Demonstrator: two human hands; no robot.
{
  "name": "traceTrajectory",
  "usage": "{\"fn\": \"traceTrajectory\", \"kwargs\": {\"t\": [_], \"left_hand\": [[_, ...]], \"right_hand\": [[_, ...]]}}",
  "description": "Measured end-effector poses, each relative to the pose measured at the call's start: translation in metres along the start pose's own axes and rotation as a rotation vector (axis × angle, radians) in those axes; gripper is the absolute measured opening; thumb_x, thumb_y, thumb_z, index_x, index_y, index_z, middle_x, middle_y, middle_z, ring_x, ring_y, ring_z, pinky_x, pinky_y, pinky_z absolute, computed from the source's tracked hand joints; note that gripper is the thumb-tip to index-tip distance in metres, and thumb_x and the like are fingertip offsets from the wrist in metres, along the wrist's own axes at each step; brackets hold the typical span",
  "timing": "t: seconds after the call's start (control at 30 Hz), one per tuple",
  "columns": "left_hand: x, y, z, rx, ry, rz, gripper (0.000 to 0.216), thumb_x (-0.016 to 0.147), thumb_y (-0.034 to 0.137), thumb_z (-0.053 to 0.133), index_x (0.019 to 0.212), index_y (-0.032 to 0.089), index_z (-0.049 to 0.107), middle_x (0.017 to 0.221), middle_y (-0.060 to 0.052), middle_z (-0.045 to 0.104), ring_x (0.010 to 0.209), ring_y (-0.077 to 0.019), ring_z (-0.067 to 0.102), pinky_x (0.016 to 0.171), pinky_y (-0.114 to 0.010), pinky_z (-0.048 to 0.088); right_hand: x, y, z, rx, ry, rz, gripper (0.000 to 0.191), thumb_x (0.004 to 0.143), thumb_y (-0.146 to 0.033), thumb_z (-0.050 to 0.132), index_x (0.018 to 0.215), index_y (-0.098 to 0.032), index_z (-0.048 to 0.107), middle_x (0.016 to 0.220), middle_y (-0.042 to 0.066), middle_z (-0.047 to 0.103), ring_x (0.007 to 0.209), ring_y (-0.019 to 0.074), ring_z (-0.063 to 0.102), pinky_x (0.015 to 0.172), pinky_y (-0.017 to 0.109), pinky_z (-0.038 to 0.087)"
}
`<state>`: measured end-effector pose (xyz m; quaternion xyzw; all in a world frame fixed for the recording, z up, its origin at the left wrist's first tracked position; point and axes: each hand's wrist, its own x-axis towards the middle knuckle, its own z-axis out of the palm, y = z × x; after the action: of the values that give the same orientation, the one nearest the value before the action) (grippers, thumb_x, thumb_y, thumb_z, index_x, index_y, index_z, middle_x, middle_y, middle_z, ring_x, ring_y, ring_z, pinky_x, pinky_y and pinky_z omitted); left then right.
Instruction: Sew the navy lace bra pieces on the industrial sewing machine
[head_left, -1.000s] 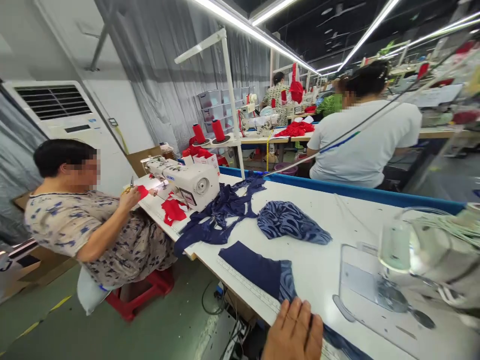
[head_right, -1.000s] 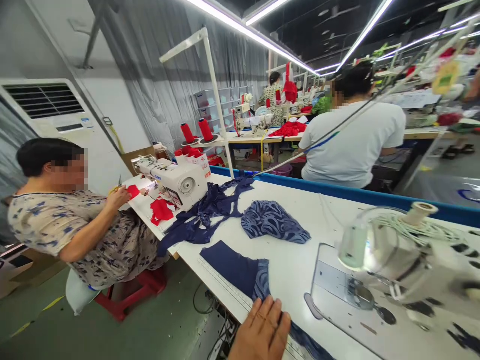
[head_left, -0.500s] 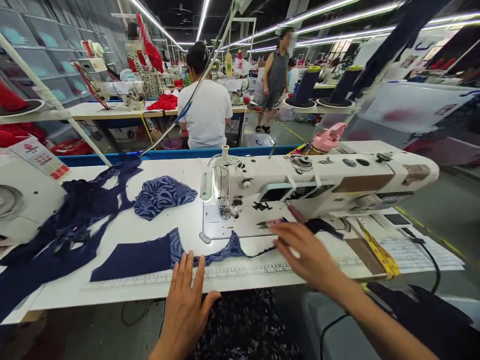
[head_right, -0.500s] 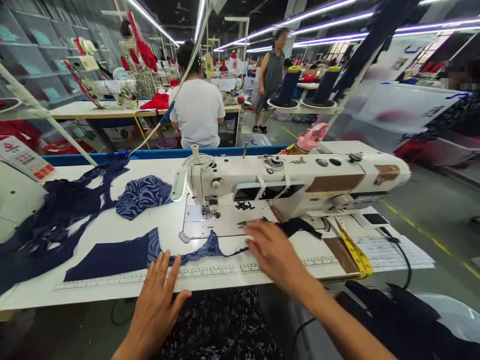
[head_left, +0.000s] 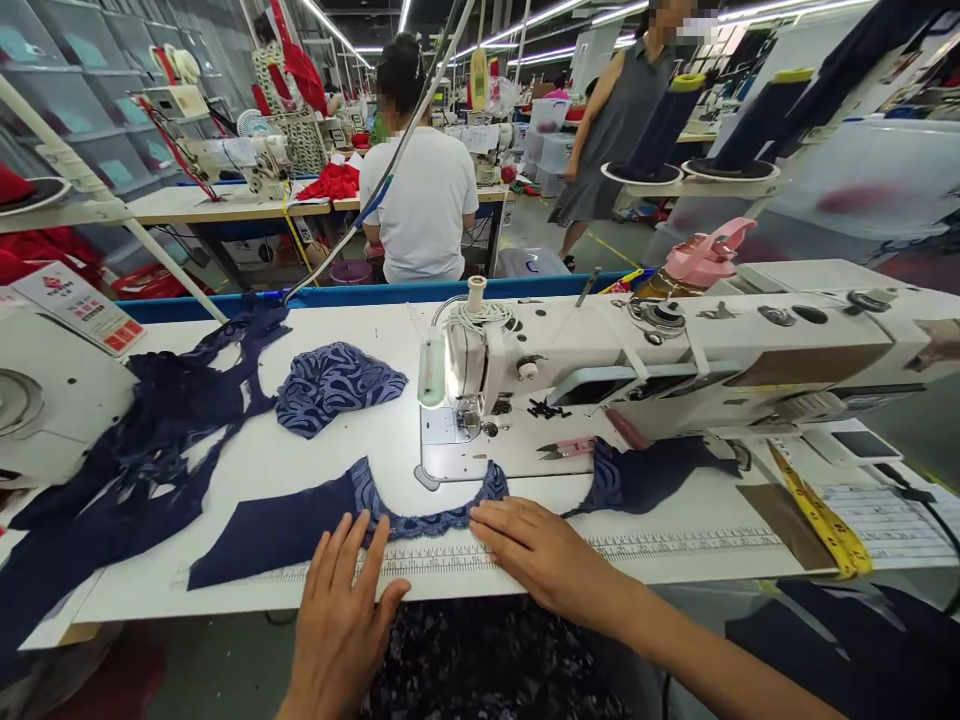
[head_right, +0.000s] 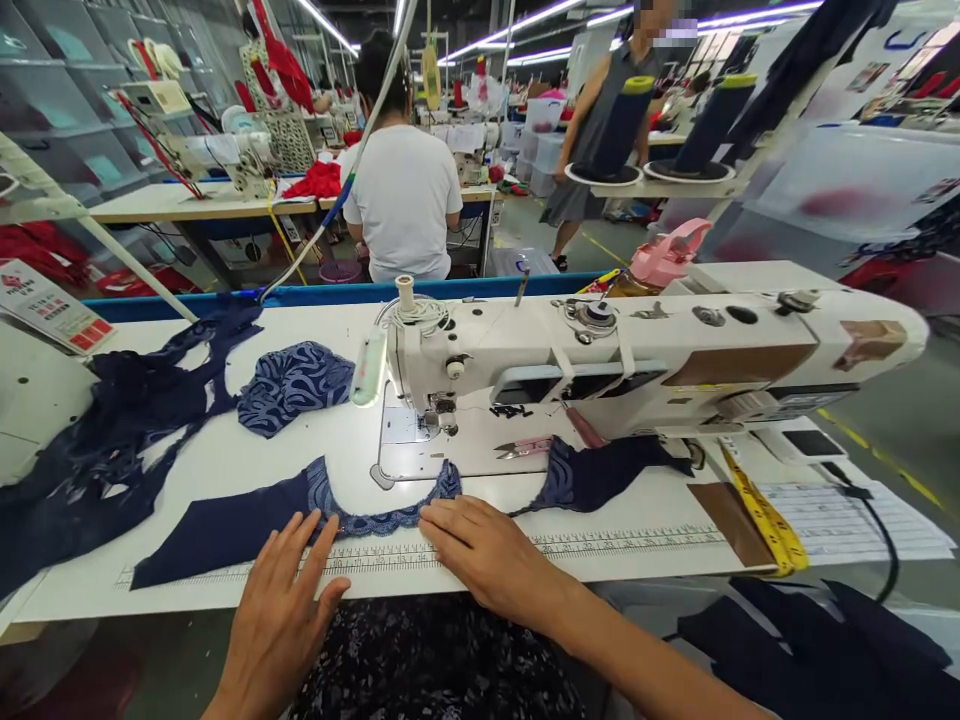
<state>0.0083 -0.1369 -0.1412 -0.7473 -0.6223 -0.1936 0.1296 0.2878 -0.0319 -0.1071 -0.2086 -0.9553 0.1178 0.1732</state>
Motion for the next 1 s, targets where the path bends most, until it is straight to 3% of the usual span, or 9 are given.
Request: {"fn": "traceTrajectory", "kwargs": {"t": [0.2,0.33,0.47,0.57,0.67,0.8,1.0], "left_hand": [[0.019,-0.033,-0.006,-0.049,0.047,-0.081,0.055,0.098,0.037,0.047,0.15,0.025,0.032,0.134,-0.014,0.058,0.127,-0.0317,0.052,0.104,-0.054,0.045],[0.034,-0.042,0.008,-0.15,0.013,-0.012,0.054,0.099,0.038,0.044,0.15,0.026,0.03,0.143,-0.012,0.052,0.134,-0.0293,0.047,0.107,-0.051,0.045],[0.049,-0.028,0.031,-0.19,0.003,0.095,0.055,0.099,0.033,0.042,0.151,0.025,0.027,0.147,-0.013,0.047,0.139,-0.0308,0.041,0.107,-0.054,0.044],[0.068,-0.013,0.038,-0.192,0.015,0.137,0.052,0.098,0.029,0.046,0.148,0.023,0.034,0.151,-0.015,0.041,0.143,-0.034,0.033,0.107,-0.055,0.042],[0.086,-0.002,0.042,-0.201,0.028,0.167,0.05,0.096,0.028,0.049,0.145,0.02,0.041,0.145,-0.016,0.048,0.136,-0.0321,0.044,0.106,-0.051,0.045],[0.094,0.002,0.052,-0.232,0.059,0.276,0.042,0.098,0.021,0.044,0.139,0.018,0.047,0.133,-0.015,0.06,0.124,-0.0272,0.057,0.102,-0.047,0.05],[0.104,0.005,0.05,-0.302,-0.068,0.315,0.041,0.098,0.019,0.041,0.139,0.018,0.048,0.141,-0.015,0.054,0.135,-0.0282,0.047,0.108,-0.052,0.044]], "right_hand": [[0.004,0.001,-0.006,0.027,0.005,-0.032,0.037,0.102,-0.016,0.043,0.138,-0.017,0.048,0.135,0.012,0.057,0.125,0.0239,0.052,0.106,0.043,0.045],[0.005,0.013,-0.017,0.021,0.05,-0.077,0.031,0.102,-0.022,0.046,0.131,-0.017,0.054,0.126,0.012,0.063,0.117,0.0222,0.057,0.102,0.04,0.047],[0.002,0.028,-0.025,-0.005,0.132,-0.036,0.02,0.101,-0.023,0.049,0.115,-0.018,0.061,0.111,0.01,0.067,0.105,0.0194,0.06,0.095,0.037,0.048],[0.004,0.033,-0.027,-0.054,0.214,0.021,0.014,0.1,-0.024,0.051,0.106,-0.018,0.062,0.098,0.007,0.067,0.093,0.0179,0.061,0.09,0.037,0.047],[0.011,0.03,-0.026,-0.101,0.273,0.054,0.014,0.1,-0.024,0.049,0.104,-0.019,0.062,0.094,0.005,0.067,0.088,0.0172,0.06,0.086,0.036,0.046],[0.021,0.025,-0.023,-0.097,0.284,0.061,0.014,0.101,-0.024,0.048,0.101,-0.019,0.061,0.093,0.004,0.066,0.086,0.0166,0.059,0.083,0.035,0.044],[0.034,0.031,-0.018,-0.041,0.257,0.03,0.013,0.101,-0.024,0.049,0.102,-0.018,0.061,0.092,0.004,0.065,0.085,0.0167,0.057,0.081,0.034,0.042]]}}
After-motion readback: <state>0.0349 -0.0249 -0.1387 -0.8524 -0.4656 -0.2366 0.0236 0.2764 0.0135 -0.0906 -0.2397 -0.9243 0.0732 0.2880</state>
